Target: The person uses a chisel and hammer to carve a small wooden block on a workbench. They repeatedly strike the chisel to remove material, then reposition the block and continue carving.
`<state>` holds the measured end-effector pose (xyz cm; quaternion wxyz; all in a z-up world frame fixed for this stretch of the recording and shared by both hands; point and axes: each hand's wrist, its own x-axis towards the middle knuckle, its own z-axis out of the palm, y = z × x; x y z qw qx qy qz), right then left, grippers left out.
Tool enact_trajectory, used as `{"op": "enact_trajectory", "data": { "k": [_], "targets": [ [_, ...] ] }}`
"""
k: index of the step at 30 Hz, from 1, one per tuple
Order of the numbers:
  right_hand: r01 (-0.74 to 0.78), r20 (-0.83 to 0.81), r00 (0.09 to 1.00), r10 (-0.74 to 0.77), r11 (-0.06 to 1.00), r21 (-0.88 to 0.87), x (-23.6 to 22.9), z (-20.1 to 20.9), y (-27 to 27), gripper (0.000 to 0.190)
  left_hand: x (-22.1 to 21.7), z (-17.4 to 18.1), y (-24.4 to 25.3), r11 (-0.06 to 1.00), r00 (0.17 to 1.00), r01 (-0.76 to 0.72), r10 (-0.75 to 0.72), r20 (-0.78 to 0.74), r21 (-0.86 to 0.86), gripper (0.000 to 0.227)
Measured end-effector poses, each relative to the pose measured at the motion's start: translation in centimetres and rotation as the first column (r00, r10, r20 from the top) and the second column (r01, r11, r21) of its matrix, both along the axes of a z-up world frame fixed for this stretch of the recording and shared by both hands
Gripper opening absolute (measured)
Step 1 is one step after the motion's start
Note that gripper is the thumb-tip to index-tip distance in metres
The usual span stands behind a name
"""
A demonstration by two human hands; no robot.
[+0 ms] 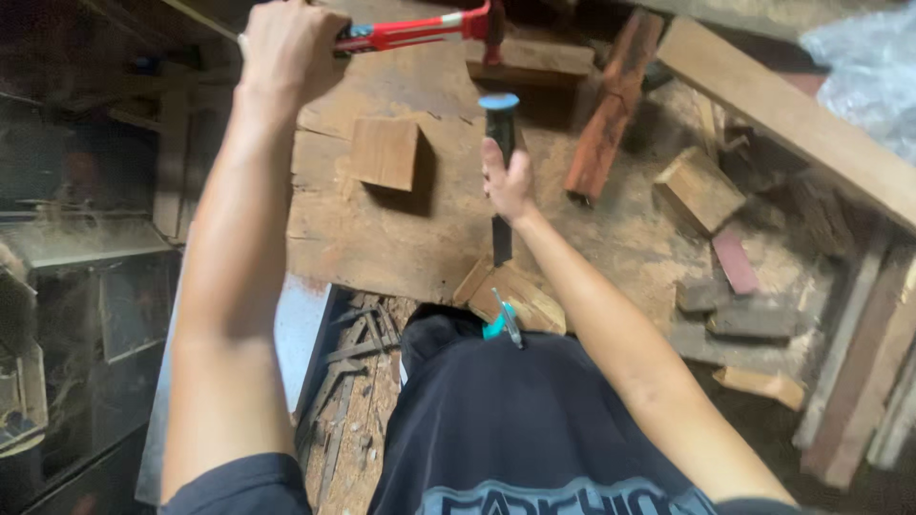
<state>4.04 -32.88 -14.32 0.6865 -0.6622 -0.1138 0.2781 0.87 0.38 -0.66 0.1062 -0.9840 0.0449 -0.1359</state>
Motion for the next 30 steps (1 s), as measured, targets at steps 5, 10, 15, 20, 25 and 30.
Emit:
{"op": "enact_trajectory", "data": {
  "k": [5,10,15,20,25,30],
  "targets": [
    [0.025,0.024,0.999,-0.025,1.0,0.007,0.2,0.7,0.3,0.059,0.6,-0.4,-0.2,0.904,0.893,-0.286,0.131,-0.431,-0.317,0.014],
    [0.002,0.09,0.996,-0.002,1.0,-0.003,0.0,1.9,0.7,0.06,-0.3,0.4,1.1,0.888,0.946,-0.227,0.104,-0.307,-0.399,0.008],
    [0.008,0.068,0.998,-0.008,1.0,-0.005,-0.1,2.0,0.4,0.056,-1.1,0.9,0.1,0.958,0.91,-0.186,0.085,-0.407,-0.217,0.009],
    [0.048,0.051,0.998,-0.046,0.998,-0.033,0.2,2.1,1.6,0.051,-1.3,2.0,-0.2,0.85,0.956,-0.226,0.099,-0.276,-0.476,0.01],
    [0.045,0.078,0.996,-0.045,0.999,0.007,-0.5,0.8,0.0,0.051,-0.9,1.7,-1.1,0.953,0.923,-0.206,0.114,-0.368,-0.221,0.01],
    [0.079,0.032,0.996,-0.078,0.996,-0.046,1.2,-0.8,0.1,0.052,0.0,2.0,-1.1,0.798,0.959,-0.243,0.113,-0.259,-0.552,0.012]
  ]
}}
